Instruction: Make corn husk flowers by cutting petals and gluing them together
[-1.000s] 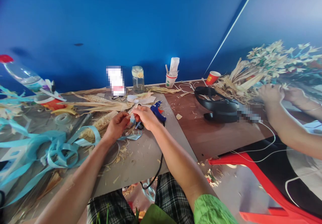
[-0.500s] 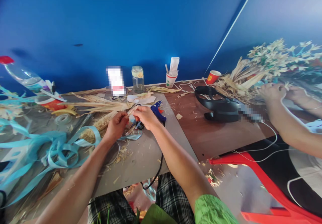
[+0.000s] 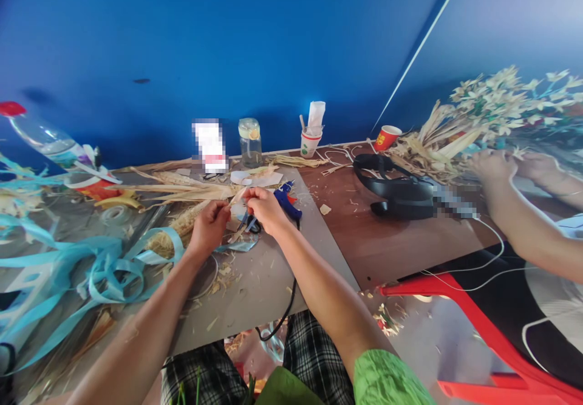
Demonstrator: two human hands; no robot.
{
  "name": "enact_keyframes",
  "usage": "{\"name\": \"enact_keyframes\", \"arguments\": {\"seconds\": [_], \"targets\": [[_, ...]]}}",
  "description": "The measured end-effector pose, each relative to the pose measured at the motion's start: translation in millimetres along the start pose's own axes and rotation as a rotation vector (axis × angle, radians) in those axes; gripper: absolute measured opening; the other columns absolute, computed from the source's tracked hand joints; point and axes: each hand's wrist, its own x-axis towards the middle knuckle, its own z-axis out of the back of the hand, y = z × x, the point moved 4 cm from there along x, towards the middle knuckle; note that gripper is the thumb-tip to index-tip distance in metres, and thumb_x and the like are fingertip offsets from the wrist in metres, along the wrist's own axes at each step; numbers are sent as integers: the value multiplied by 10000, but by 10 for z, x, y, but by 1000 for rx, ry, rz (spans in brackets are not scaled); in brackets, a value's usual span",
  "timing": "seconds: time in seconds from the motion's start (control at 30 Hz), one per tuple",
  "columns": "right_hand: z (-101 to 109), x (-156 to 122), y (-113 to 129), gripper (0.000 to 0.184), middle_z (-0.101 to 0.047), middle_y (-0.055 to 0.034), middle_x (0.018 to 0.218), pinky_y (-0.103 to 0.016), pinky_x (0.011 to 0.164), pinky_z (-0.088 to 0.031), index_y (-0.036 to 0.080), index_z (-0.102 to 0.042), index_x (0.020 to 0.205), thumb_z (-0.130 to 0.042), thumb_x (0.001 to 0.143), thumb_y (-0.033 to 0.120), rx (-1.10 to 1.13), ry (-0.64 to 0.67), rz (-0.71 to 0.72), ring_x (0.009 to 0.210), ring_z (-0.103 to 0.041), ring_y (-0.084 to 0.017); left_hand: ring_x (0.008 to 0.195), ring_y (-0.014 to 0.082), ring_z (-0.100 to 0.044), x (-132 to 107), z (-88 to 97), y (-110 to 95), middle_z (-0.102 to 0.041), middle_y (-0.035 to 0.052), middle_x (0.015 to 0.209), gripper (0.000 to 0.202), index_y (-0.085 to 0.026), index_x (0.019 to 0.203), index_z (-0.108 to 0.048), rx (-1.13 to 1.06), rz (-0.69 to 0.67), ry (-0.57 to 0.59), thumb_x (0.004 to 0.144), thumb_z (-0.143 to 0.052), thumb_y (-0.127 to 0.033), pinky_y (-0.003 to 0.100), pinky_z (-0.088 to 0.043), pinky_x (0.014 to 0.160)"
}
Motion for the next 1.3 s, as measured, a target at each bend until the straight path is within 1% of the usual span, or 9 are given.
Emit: {"name": "enact_keyframes", "arguments": {"seconds": [0.17,0.23,0.4,0.53,0.77,0.83,0.93,1.03,1.3], "targets": [[225,54,145,250,-482,32,571,-238,534,-324,169,-632,799,-523,767,392,-285,-167,237,531,-435,-107,517,90,-439,39,73,63,-525,-33,643,175,-179,860,-555,-200,89,-115,792,-551,-340,211,-350,504],[291,73,171,284,-521,9,618,-248,585,-360,168,-632,796,-500,799,420,-436,-205,310,583,-477,-125,527,81,-451,52,107,75,-539,-28,675,188,-175,849,-558,-238,96,-150,783,-569,-351,204,-356,507],[308,92,153,163,-603,-38,757,-271,738,-409,185,-640,791,-518,805,292,-721,-211,416,730,-544,-163,514,60,-440,79,134,112,-531,-34,678,230,-171,823,-544,-481,194,-148,729,-620,-367,187,-322,478],[270,91,128,134,-629,-74,836,-286,797,-415,176,-650,799,-518,799,199,-815,-188,420,785,-562,-176,523,55,-429,95,132,106,-516,-34,665,223,-161,825,-576,-646,260,-134,649,-642,-281,184,-317,484],[191,87,55,122,-627,-53,785,-270,768,-402,188,-638,747,-526,794,205,-753,-122,432,788,-561,-175,545,79,-434,104,137,124,-546,-7,662,200,-158,789,-635,-679,259,-126,596,-611,-204,206,-340,500],[149,68,46,165,-595,-22,710,-252,684,-392,182,-628,755,-526,817,297,-649,-55,392,698,-539,-156,542,79,-435,95,122,130,-559,-9,659,177,-158,778,-637,-618,247,-101,613,-609,-217,206,-340,507],[75,17,69,341,-494,23,583,-232,556,-326,172,-592,721,-490,839,475,-484,79,263,560,-453,-120,560,90,-456,68,70,94,-568,-13,650,172,-157,790,-646,-437,222,-21,649,-603,-245,210,-355,533],[13,-42,135,394,-454,38,566,-224,531,-287,171,-569,692,-504,816,539,-417,162,195,542,-403,-101,569,101,-466,36,20,26,-577,-12,659,196,-154,818,-652,-286,185,26,658,-608,-257,220,-375,555],[-2,0,62,370,-397,51,514,-225,513,-267,178,-498,583,-575,744,502,-330,153,137,515,-355,-93,585,131,-516,9,-43,29,-598,9,703,268,-158,863,-636,-279,229,83,664,-628,-339,246,-418,556]]}}
